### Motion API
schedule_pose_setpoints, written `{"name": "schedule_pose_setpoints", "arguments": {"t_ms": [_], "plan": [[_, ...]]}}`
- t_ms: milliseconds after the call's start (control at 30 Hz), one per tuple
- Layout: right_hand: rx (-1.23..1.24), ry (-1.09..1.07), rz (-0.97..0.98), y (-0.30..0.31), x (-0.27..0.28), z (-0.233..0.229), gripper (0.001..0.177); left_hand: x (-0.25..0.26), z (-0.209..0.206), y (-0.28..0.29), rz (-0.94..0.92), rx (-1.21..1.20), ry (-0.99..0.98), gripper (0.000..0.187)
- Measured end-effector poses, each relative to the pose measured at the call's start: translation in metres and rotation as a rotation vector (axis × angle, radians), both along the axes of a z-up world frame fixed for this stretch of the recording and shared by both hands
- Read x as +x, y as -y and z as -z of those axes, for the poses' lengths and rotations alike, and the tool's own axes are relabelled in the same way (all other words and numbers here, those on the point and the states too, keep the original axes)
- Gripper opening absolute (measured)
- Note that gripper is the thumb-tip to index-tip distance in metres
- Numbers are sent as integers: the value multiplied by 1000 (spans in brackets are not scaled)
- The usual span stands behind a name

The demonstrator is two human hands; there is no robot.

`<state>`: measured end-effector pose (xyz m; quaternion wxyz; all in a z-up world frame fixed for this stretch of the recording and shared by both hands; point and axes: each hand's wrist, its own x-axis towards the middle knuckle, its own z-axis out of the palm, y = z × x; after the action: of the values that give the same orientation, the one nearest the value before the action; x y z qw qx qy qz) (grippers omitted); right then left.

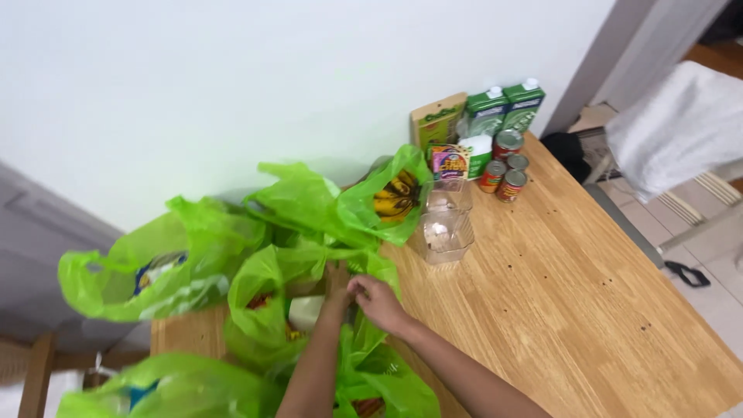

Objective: Unpacking various food items from several plastic bags onto a dining table.

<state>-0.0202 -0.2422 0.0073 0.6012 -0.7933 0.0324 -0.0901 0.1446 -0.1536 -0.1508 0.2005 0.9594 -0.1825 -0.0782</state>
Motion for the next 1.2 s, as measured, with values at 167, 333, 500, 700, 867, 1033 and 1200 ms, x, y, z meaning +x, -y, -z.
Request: {"name": "schedule_pose_setpoints", "arguments": {"t_ms": [167,333,500,700,867,1033,1200], "plan": [[-143,-186,-89,3,7,34,28,-30,-56,-21,52,-163,-50,70],[-338,-212,-195,10,21,80,43,-36,-79,-35,-3,-249,-65,65],[-261,-240,-196,11,37,59,73,-49,-147,-65,-78,-276,-163,77],[-69,-277,-371,-11,17,-45,99,-65,-166,-106,-18,-558,135,79],[257,-228,-312,-23,-17,-56,80,-100,-265,-110,-163,-469,-164,85],[904,-176,-313,-12,-51,-50,55,-124,-275,-105,-163,-602,-172,76],[1033,-157,-297,-6,-65,-55,54,-141,-263,-97,147,-1095,-519,60]]}}
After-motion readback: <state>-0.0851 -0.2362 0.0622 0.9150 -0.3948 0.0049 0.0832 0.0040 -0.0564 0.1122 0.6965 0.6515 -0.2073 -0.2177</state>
